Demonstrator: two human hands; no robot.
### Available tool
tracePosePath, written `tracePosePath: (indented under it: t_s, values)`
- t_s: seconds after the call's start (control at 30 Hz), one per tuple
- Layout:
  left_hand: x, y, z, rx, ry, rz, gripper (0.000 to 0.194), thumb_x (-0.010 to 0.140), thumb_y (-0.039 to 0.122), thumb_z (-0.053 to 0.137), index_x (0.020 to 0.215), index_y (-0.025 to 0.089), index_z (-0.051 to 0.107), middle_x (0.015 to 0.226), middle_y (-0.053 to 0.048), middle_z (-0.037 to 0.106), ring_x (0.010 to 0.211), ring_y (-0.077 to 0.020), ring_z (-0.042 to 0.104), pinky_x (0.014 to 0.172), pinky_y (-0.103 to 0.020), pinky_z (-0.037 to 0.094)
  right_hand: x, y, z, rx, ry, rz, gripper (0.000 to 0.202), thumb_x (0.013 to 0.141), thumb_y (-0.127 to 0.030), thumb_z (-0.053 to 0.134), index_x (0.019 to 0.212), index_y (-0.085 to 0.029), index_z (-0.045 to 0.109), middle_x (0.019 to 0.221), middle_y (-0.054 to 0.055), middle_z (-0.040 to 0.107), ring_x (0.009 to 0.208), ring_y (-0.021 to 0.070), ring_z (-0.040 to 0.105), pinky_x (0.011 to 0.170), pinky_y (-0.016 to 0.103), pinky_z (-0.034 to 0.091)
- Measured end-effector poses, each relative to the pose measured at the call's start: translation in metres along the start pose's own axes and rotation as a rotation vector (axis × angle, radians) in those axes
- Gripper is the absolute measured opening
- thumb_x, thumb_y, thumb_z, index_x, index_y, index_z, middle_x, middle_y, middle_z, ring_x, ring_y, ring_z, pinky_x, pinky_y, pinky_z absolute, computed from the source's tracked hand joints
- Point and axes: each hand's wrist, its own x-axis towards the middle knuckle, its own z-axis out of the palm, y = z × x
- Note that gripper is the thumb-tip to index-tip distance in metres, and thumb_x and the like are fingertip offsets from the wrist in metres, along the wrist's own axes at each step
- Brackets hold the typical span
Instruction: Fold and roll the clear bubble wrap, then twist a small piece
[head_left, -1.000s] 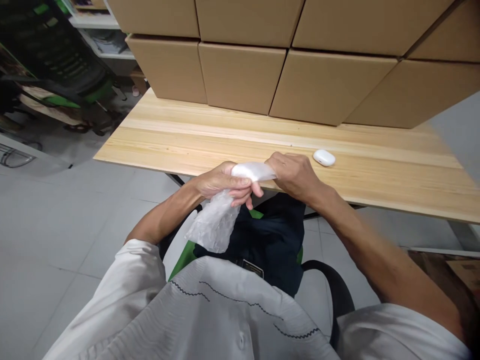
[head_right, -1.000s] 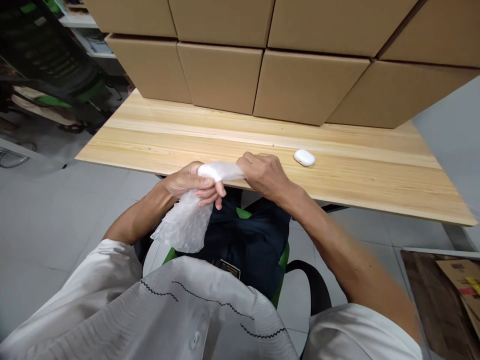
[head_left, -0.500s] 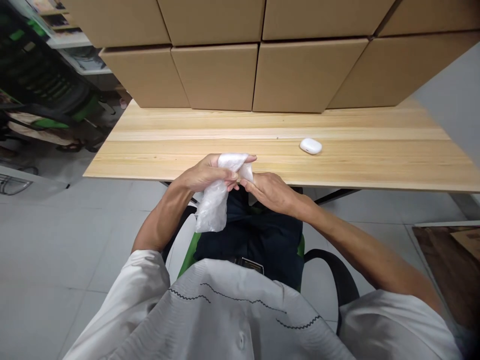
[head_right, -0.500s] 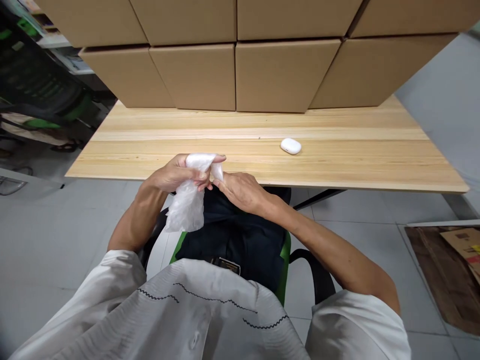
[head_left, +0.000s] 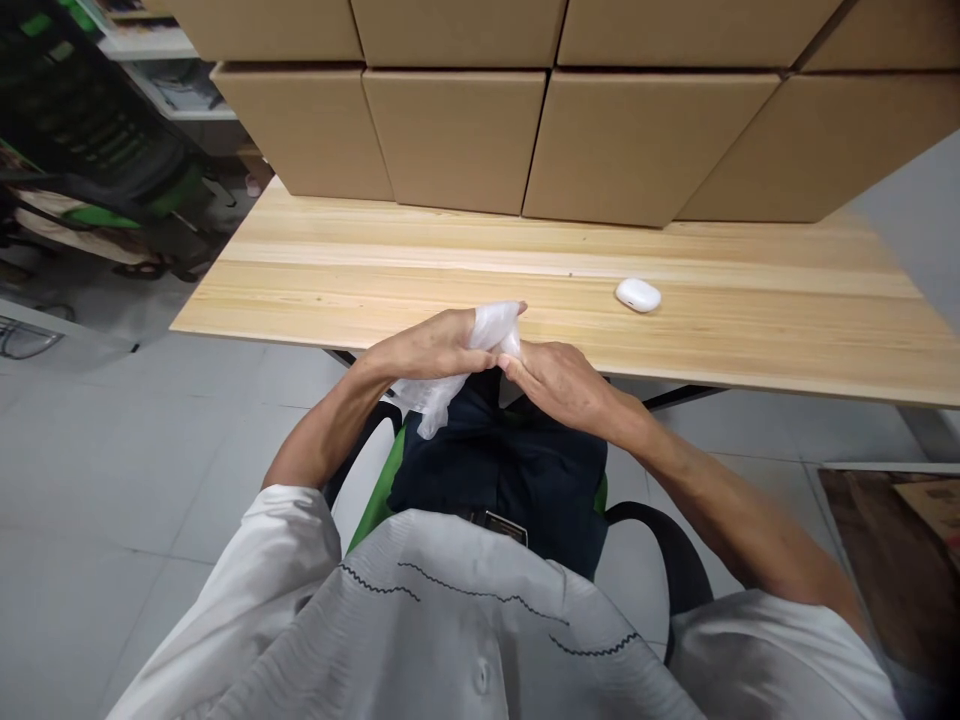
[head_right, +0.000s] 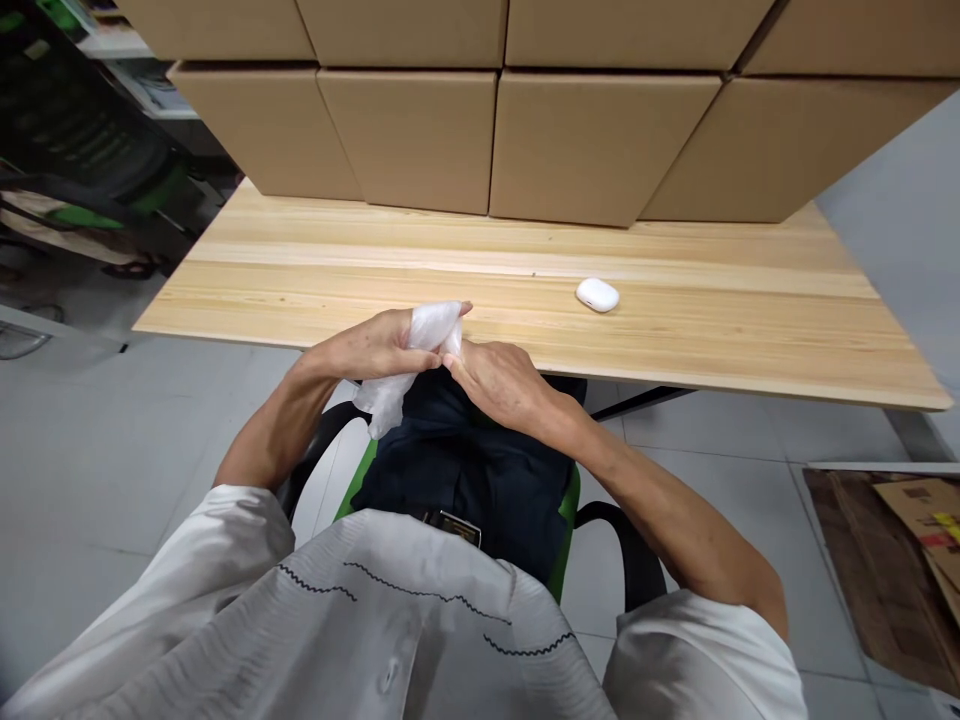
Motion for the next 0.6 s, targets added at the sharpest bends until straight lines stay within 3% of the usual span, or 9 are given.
tracePosePath:
  t_s: [0.13,0.2,0.3,0.4,0.6]
  values:
    - [0.005,0.013,0.000,0.327,-0.017,-0.090,0.077,0.101,0.039,0.074,0.173,0.014,0.063,0.111,-0.005,0.088,0.103,-0.0280,0.082,0.096,-0.034,0.060,0.000,-0.008,-0.005,-0.059,0.017,0.001,0.033,0.123,-0.044,0.037,0.095,-0.028,0.047,0.086,0.005,0.070,0.072,0.0220,0.056,0.071,0.037,0.031]
    - [0.010,0.023,0.000,0.568,-0.011,-0.163,0.069,0.101,0.029,0.071,0.167,0.015,0.066,0.100,-0.005,0.085,0.097,-0.0291,0.082,0.088,-0.035,0.056,0.001,-0.013,-0.007,-0.088,0.028,0.013,0.031,0.122,-0.041,0.038,0.094,-0.028,0.046,0.085,0.005,0.069,0.072,0.0222,0.055,0.072,0.038,0.030]
    - [0.020,0.035,0.002,0.853,0.010,-0.196,0.053,0.103,0.026,0.071,0.155,0.014,0.072,0.102,-0.011,0.084,0.100,-0.0333,0.083,0.086,-0.037,0.052,0.006,-0.016,-0.010,-0.101,0.073,0.030,0.033,0.121,-0.041,0.038,0.090,-0.029,0.041,0.081,0.005,0.067,0.070,0.0219,0.051,0.072,0.039,0.028]
    - [0.033,0.037,0.002,1.048,0.073,-0.139,0.038,0.109,0.026,0.065,0.142,0.011,0.076,0.109,-0.019,0.084,0.109,-0.0367,0.082,0.090,-0.040,0.051,0.011,-0.016,-0.013,-0.075,0.154,0.028,0.036,0.121,-0.042,0.039,0.087,-0.029,0.042,0.080,0.005,0.067,0.070,0.0221,0.052,0.072,0.039,0.028]
    - [0.063,0.014,-0.001,1.198,0.179,-0.010,0.038,0.112,0.019,0.051,0.134,0.010,0.080,0.118,-0.025,0.080,0.113,-0.0377,0.077,0.092,-0.045,0.047,0.021,-0.004,-0.012,0.011,0.266,0.050,0.037,0.119,-0.045,0.040,0.087,-0.028,0.049,0.079,0.005,0.068,0.073,0.0230,0.058,0.076,0.038,0.033]
